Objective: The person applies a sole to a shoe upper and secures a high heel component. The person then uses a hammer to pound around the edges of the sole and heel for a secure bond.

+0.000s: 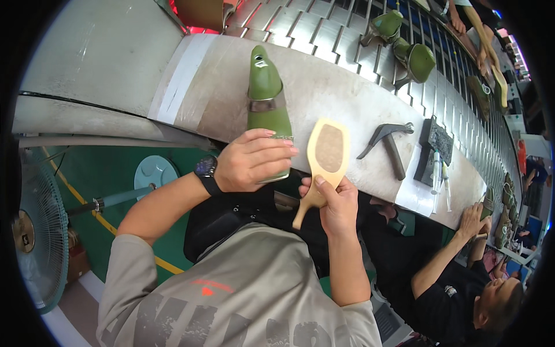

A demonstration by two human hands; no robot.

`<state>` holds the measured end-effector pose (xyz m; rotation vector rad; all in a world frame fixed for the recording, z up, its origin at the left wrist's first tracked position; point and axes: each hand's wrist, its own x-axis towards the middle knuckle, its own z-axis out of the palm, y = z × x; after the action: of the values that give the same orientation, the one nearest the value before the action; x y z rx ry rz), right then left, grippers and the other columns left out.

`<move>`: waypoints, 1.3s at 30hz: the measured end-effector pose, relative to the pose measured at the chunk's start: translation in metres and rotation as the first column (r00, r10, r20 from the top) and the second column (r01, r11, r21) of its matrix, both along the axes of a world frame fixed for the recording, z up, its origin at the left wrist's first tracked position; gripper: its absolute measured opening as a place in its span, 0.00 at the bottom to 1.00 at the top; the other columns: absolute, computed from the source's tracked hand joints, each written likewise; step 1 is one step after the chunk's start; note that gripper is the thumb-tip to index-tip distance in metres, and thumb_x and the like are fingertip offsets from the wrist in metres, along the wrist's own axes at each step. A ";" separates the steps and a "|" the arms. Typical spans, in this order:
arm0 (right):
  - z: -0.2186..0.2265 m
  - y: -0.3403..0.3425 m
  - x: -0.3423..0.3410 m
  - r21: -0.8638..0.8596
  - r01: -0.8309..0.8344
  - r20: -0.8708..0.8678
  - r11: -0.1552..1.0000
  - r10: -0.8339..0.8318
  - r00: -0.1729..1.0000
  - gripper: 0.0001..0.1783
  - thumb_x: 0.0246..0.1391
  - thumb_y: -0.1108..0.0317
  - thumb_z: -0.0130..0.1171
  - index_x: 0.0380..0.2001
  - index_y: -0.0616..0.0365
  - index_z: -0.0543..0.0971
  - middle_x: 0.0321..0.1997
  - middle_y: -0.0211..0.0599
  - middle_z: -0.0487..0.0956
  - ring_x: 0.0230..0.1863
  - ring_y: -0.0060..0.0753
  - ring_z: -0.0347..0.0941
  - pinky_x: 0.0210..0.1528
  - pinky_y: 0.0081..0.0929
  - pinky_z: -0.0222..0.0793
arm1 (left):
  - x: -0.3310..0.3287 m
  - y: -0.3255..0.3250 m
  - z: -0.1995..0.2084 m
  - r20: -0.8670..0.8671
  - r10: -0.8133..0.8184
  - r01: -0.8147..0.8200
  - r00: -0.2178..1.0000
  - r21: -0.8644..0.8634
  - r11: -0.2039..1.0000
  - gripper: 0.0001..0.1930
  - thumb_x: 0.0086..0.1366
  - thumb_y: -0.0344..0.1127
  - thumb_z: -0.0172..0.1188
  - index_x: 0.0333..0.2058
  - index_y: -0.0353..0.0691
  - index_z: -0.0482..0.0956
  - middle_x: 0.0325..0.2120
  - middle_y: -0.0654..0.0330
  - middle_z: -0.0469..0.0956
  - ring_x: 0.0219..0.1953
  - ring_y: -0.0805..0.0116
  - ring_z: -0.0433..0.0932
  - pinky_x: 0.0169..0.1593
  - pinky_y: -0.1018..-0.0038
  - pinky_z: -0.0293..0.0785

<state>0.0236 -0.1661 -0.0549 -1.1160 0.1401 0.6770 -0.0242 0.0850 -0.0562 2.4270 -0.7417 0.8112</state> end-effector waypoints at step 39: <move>0.122 0.046 -0.008 0.185 -0.190 0.446 0.964 0.090 0.890 0.16 0.71 0.69 0.54 0.45 0.76 0.82 0.38 0.54 0.86 0.35 0.37 0.86 0.38 0.33 0.87 | 0.056 -0.002 0.135 -0.167 -0.743 -0.039 0.649 -0.982 0.187 0.33 0.79 0.56 0.38 0.57 0.26 0.74 0.54 0.32 0.79 0.58 0.44 0.81 0.62 0.53 0.78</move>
<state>0.0160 -0.1198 0.0671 -1.0385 -0.3978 0.5402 0.0319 0.0826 0.0785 1.0675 -0.3372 0.0171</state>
